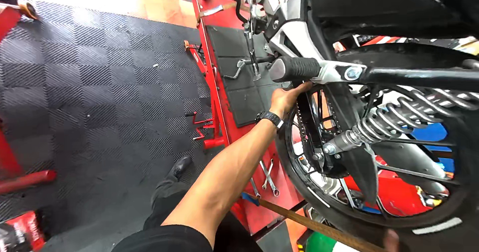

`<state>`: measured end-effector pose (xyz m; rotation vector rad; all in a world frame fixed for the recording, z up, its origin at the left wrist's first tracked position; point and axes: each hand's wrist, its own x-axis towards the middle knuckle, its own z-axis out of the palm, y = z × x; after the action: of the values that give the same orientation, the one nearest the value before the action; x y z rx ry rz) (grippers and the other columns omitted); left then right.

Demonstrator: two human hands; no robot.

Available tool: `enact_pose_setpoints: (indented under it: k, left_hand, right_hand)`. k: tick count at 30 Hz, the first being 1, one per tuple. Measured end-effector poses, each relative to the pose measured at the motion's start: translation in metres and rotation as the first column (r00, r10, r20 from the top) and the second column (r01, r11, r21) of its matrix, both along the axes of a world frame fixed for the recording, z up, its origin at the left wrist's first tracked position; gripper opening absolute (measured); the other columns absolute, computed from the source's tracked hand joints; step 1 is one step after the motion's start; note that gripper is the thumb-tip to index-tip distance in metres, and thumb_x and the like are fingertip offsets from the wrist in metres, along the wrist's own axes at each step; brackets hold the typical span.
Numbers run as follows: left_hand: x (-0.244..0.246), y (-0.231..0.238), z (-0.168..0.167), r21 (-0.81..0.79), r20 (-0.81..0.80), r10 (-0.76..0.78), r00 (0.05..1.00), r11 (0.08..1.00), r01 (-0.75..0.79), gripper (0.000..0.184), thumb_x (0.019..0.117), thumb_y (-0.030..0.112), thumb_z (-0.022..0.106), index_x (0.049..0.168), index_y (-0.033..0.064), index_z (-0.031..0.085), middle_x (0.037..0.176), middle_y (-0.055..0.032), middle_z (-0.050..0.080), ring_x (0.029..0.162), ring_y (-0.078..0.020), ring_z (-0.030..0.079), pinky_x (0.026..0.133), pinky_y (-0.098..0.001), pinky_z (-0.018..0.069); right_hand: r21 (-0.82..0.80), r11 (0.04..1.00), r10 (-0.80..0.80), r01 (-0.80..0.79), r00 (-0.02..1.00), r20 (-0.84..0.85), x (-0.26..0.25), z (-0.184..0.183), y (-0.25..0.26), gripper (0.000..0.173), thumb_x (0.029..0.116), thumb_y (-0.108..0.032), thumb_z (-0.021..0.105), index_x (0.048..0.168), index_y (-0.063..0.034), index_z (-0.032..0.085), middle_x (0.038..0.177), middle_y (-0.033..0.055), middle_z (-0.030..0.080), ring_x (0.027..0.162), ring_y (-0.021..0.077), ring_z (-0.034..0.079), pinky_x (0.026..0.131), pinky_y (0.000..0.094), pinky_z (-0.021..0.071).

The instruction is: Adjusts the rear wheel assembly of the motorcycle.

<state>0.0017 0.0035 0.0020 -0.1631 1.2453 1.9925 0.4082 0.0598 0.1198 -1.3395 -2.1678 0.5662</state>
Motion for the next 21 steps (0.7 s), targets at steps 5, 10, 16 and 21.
enact_pose_setpoints:
  k: [5, 10, 16, 21]
  left_hand:
    - [0.003, -0.002, 0.001, 0.028, 0.022, -0.006, 1.0, 1.0, 0.005, 0.063, 0.0834, 0.058, 0.079, 0.103, -0.0014, 0.07, 0.097, -0.0153, 0.072, 0.089, -0.0242, 0.069, 0.082, -0.0465, 0.0575]
    - [0.004, 0.0, -0.002, 0.061, 0.05, 0.014, 0.999, 0.998, -0.017, 0.067, 0.0857, 0.058, 0.076, 0.115, -0.0019, 0.068, 0.11, -0.0167, 0.073, 0.101, -0.025, 0.071, 0.09, -0.0446, 0.0584]
    - [0.0, 0.001, 0.0, 0.031, 0.029, 0.012, 1.0, 0.999, -0.013, 0.067, 0.0844, 0.058, 0.078, 0.114, -0.0013, 0.068, 0.108, -0.0162, 0.071, 0.095, -0.0235, 0.068, 0.085, -0.0427, 0.0567]
    - [-0.001, 0.0, -0.003, 0.036, 0.031, 0.006, 0.999, 0.999, -0.007, 0.07, 0.0828, 0.06, 0.078, 0.116, -0.001, 0.069, 0.113, -0.0178, 0.071, 0.104, -0.0264, 0.069, 0.092, -0.0458, 0.0565]
  right_hand:
    - [0.546, 0.818, -0.066, 0.178, 0.973, -0.219, -0.028, 0.009, 0.027, 0.079, 0.0951, -0.02, 0.069, 0.147, 0.0227, 0.028, 0.145, 0.0374, 0.047, 0.14, 0.0299, 0.05, 0.118, 0.0296, 0.0394]
    - [0.533, 0.77, -0.063, 0.351, 0.873, -0.483, -0.015, -0.061, 0.041, 0.066, 0.0999, -0.019, 0.064, 0.142, 0.0238, 0.036, 0.137, 0.0363, 0.053, 0.133, 0.0313, 0.057, 0.114, 0.0359, 0.0471]
    - [-0.147, 0.964, -0.254, 0.222, 0.929, -0.267, -0.004, -0.226, 0.008, 0.05, 0.1037, -0.026, 0.059, 0.139, 0.0076, 0.048, 0.115, 0.0199, 0.067, 0.099, 0.0201, 0.069, 0.083, 0.0375, 0.0602]
    - [-0.305, 0.939, -0.235, 0.162, 0.947, -0.22, -0.001, -0.245, 0.0, 0.071, 0.0952, -0.026, 0.073, 0.148, 0.0055, 0.038, 0.128, 0.0262, 0.062, 0.107, 0.0317, 0.067, 0.087, 0.0503, 0.0588]
